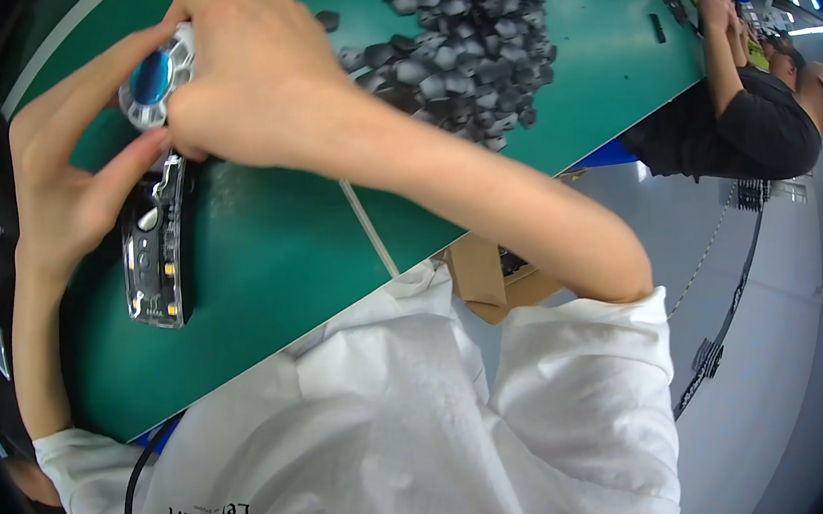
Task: Assembling a spherical electronic device by attaching small black plastic panels to a frame.
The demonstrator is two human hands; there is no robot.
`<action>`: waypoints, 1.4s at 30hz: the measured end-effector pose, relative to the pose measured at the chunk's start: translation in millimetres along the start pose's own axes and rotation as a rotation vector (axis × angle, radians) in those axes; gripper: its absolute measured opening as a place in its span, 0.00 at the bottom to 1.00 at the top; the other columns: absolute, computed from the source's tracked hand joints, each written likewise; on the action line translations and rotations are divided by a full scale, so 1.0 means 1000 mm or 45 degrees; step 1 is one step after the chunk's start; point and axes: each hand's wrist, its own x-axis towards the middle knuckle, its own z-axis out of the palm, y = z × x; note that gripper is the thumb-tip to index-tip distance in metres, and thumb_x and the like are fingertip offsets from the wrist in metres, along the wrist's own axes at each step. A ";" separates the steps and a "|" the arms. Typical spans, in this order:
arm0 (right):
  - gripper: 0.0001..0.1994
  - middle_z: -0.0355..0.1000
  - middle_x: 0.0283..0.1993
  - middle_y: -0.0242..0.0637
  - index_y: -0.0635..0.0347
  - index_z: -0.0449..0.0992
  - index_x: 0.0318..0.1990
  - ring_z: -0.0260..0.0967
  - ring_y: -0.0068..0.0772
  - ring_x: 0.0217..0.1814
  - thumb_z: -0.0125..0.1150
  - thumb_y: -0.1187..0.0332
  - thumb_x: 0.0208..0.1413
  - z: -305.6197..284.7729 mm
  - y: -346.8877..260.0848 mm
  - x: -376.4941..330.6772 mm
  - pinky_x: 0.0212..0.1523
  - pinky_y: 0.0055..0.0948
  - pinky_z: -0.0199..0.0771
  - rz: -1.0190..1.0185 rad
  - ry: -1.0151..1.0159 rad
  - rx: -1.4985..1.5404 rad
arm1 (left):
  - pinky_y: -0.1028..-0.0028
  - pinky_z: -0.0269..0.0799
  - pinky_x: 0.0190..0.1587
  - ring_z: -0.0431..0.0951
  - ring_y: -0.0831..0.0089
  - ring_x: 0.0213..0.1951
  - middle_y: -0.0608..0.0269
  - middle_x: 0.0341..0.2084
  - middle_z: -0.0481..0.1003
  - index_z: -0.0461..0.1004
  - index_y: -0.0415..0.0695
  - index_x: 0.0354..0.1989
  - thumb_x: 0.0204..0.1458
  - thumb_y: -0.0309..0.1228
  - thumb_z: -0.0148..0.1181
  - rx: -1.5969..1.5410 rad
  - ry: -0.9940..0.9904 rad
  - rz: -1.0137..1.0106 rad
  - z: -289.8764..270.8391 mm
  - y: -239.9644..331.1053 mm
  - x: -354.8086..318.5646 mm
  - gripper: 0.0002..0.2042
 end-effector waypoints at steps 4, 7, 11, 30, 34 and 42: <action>0.21 0.78 0.33 0.47 0.66 0.77 0.42 0.75 0.49 0.29 0.68 0.78 0.32 0.014 0.011 0.006 0.30 0.36 0.76 -0.140 0.295 0.051 | 0.69 0.76 0.50 0.81 0.60 0.43 0.53 0.50 0.81 0.77 0.34 0.54 0.38 0.21 0.67 0.048 -0.025 0.039 -0.003 0.004 0.007 0.28; 0.21 0.79 0.34 0.50 0.68 0.76 0.40 0.77 0.51 0.32 0.69 0.77 0.31 0.018 0.014 0.013 0.33 0.41 0.78 -0.189 0.382 0.106 | 0.69 0.76 0.50 0.81 0.59 0.44 0.53 0.52 0.80 0.76 0.34 0.55 0.38 0.21 0.67 0.078 -0.030 0.006 -0.001 0.002 0.003 0.29; 0.22 0.79 0.34 0.50 0.68 0.76 0.42 0.78 0.50 0.32 0.68 0.77 0.32 0.012 0.018 0.014 0.35 0.41 0.78 -0.182 0.322 0.166 | 0.68 0.76 0.49 0.81 0.60 0.42 0.52 0.50 0.81 0.76 0.34 0.55 0.37 0.23 0.69 0.119 -0.021 0.051 0.004 -0.002 0.009 0.30; 0.11 0.75 0.34 0.39 0.67 0.79 0.40 0.69 0.34 0.33 0.57 0.79 0.47 -0.106 0.099 0.035 0.36 0.30 0.70 -0.371 0.322 -0.248 | 0.62 0.78 0.33 0.79 0.53 0.32 0.50 0.36 0.82 0.77 0.36 0.47 0.48 0.33 0.65 0.737 -1.595 -0.237 -0.036 0.032 0.135 0.19; 0.08 0.75 0.31 0.40 0.68 0.80 0.36 0.70 0.39 0.31 0.59 0.77 0.46 -0.103 0.101 0.043 0.37 0.32 0.70 -0.429 0.251 -0.410 | 0.59 0.77 0.33 0.79 0.50 0.31 0.49 0.35 0.82 0.77 0.35 0.45 0.49 0.35 0.63 0.952 -1.784 -0.131 -0.037 0.029 0.144 0.18; 0.07 0.76 0.35 0.42 0.66 0.79 0.34 0.71 0.45 0.36 0.62 0.73 0.47 -0.081 0.072 0.030 0.41 0.36 0.72 -0.438 0.264 -0.362 | 0.58 0.78 0.35 0.79 0.51 0.31 0.48 0.34 0.81 0.77 0.34 0.43 0.47 0.33 0.64 0.894 -1.486 -0.134 -0.069 0.024 0.106 0.17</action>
